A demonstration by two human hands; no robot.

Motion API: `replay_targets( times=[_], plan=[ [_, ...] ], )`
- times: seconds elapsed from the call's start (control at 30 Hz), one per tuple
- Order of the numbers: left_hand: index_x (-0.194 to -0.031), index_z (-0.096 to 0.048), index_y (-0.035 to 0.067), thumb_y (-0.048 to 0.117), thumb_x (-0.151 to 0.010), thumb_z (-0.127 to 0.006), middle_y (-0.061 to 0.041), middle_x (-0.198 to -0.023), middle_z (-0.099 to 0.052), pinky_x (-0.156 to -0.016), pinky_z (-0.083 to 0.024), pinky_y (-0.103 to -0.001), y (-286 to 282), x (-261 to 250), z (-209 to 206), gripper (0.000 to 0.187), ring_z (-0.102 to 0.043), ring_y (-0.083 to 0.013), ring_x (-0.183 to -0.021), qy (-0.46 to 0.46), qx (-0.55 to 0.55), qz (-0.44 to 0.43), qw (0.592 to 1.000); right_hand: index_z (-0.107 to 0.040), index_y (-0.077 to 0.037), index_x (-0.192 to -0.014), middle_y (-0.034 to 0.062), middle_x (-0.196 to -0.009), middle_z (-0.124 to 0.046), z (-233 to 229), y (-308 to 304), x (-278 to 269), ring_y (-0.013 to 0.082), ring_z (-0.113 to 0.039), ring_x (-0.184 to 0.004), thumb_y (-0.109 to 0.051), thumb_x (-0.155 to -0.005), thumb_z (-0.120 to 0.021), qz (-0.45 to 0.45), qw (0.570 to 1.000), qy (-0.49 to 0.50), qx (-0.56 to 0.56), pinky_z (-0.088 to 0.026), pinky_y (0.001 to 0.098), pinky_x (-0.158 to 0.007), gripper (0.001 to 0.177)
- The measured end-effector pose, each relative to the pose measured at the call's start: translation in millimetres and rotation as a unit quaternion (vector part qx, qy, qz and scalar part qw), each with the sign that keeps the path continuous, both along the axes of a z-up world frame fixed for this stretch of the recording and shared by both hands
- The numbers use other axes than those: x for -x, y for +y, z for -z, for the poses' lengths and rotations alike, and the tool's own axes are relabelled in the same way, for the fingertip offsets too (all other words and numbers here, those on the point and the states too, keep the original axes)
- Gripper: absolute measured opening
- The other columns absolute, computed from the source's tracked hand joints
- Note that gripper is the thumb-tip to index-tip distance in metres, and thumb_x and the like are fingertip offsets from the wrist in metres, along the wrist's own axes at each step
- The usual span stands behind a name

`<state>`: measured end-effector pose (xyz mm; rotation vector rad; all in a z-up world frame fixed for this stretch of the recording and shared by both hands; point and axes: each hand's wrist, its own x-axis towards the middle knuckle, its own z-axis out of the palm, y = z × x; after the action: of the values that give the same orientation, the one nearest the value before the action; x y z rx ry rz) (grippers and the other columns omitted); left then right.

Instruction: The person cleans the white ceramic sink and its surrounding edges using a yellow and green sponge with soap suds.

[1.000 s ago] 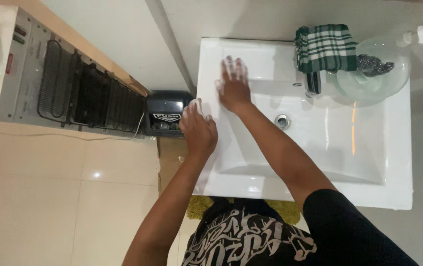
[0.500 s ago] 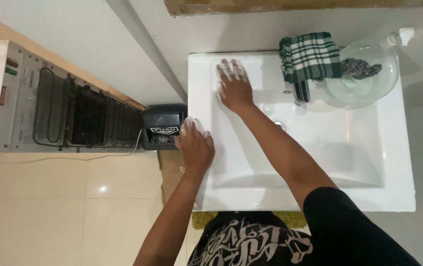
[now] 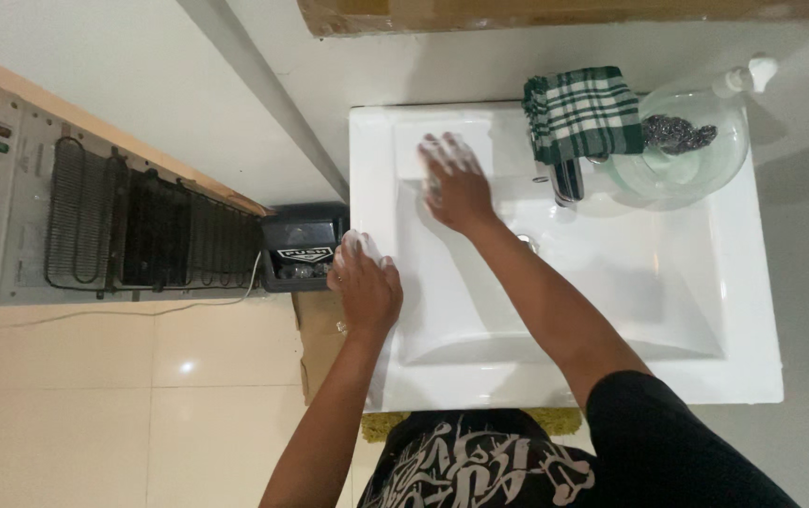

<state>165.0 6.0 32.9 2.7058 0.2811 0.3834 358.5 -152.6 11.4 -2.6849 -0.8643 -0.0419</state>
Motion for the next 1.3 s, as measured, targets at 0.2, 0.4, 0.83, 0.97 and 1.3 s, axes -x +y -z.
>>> replay_targets(
  times=[0.2, 0.4, 0.83, 0.97, 1.3],
  plan=[
    [-0.138, -0.046, -0.014, 0.024, -0.097, -0.056, -0.03, -0.156, -0.035, -0.106, -0.026, -0.065, 1, 2, 2, 0.057, -0.035, -0.0477, -0.14, -0.011, 0.005, -0.006, 1.0, -0.038, -0.003, -0.157, 0.0181, -0.165, -0.033, 20, -23, -42, 0.0391, -0.024, -0.154, -0.023, -0.097, -0.057, 0.189, 0.978, -0.083, -0.019, -0.015, 0.0509, -0.124, 0.066],
    [-0.14, -0.045, -0.018, 0.021, -0.102, -0.059, -0.033, -0.156, -0.034, -0.114, -0.03, -0.066, -1, 3, 9, 0.057, -0.035, -0.0534, -0.14, -0.084, 0.002, 0.017, 0.996, -0.036, -0.009, -0.159, 0.0141, -0.167, -0.034, 13, -5, -5, 0.0369, -0.023, -0.156, -0.029, -0.1, -0.058, 0.035, 0.997, -0.069, -0.003, -0.015, 0.0503, -0.13, 0.066],
    [-0.143, -0.045, -0.012, 0.024, -0.097, -0.059, -0.028, -0.155, -0.037, -0.107, -0.028, -0.063, -3, -1, -6, 0.06, -0.036, -0.0486, -0.137, -0.006, -0.011, 0.0, 1.0, -0.031, -0.012, -0.162, 0.0138, -0.168, -0.032, 47, -28, 4, 0.0373, -0.026, -0.156, -0.026, -0.107, -0.051, 0.094, 0.983, -0.157, -0.024, -0.017, 0.0542, -0.129, 0.06],
    [-0.141, -0.046, -0.012, 0.023, -0.097, -0.058, -0.027, -0.154, -0.037, -0.107, -0.029, -0.061, -4, 1, -16, 0.057, -0.035, -0.046, -0.139, 0.012, 0.007, 0.01, 1.0, -0.023, -0.01, -0.165, 0.0185, -0.171, -0.029, 82, -95, 13, 0.0404, -0.024, -0.158, -0.022, -0.109, -0.051, 0.115, 0.961, -0.244, 0.068, -0.016, 0.0565, -0.132, 0.064],
    [-0.138, -0.046, -0.012, 0.025, -0.1, -0.057, -0.029, -0.156, -0.036, -0.117, -0.025, -0.063, -5, 0, -4, 0.054, -0.034, -0.0502, -0.142, -0.016, 0.0, 0.017, 1.0, -0.03, -0.002, -0.16, 0.0195, -0.168, -0.024, 58, -21, 10, 0.0423, -0.02, -0.155, -0.023, -0.097, -0.058, 0.044, 0.974, -0.209, -0.071, -0.016, 0.0605, -0.127, 0.072]
  ],
)
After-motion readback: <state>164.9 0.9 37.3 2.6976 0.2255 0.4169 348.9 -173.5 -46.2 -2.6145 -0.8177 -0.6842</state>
